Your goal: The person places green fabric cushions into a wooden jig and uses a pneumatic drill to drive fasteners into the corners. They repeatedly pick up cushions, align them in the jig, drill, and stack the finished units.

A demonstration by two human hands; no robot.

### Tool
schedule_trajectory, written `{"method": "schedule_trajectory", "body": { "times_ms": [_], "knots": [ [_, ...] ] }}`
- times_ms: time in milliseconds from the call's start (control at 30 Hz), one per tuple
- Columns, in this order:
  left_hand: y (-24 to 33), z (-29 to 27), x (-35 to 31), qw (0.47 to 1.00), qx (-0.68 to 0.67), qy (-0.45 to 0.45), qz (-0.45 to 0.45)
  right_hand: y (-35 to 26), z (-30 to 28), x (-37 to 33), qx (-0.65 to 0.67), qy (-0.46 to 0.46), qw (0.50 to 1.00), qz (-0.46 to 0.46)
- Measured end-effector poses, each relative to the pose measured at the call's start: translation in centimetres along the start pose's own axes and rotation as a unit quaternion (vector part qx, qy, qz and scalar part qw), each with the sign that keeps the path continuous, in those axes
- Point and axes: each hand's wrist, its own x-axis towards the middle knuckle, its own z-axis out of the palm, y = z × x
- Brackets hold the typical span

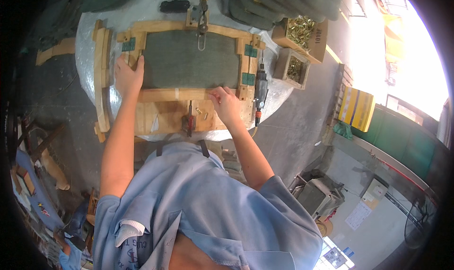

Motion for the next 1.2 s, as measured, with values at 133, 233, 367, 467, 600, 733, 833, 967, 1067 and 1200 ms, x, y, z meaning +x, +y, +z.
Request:
{"method": "schedule_trajectory", "body": {
  "times_ms": [133,233,367,467,600,733,833,967,1067,1200],
  "knots": [
    [0.2,-0.1,0.0,1.000,-0.008,0.004,-0.003,1.8,-0.7,1.3,0.073,0.046,0.992,0.088],
    [0.3,-0.3,0.0,1.000,0.006,-0.012,-0.019,5.4,-1.8,5.2,0.193,0.124,0.947,0.225],
    [-0.1,0.4,0.2,1.000,0.003,0.011,0.008,6.8,-2.6,10.8,0.071,0.205,0.944,0.247],
    [-0.1,0.2,0.3,1.000,0.002,0.015,0.011,4.5,-3.1,12.5,-0.001,0.205,0.941,0.270],
    [-0.2,0.2,0.2,1.000,0.010,0.012,0.006,5.7,-2.1,12.0,0.077,0.260,0.923,0.271],
    [0.1,0.2,0.2,1.000,0.005,0.009,-0.001,7.3,-1.6,10.8,0.100,0.218,0.945,0.221],
    [0.2,0.1,0.4,1.000,0.000,-0.002,-0.005,6.4,-1.6,11.0,0.058,0.221,0.947,0.227],
    [-0.1,0.4,0.4,1.000,0.003,0.006,0.005,5.8,-1.3,11.5,0.052,0.235,0.936,0.256],
    [-0.2,0.2,0.5,1.000,0.006,-0.007,0.000,5.8,-1.6,12.1,0.045,0.205,0.936,0.282],
    [-0.2,0.5,0.5,1.000,0.014,-0.012,-0.012,6.3,-2.1,12.5,0.031,0.169,0.942,0.287]
  ]
}}
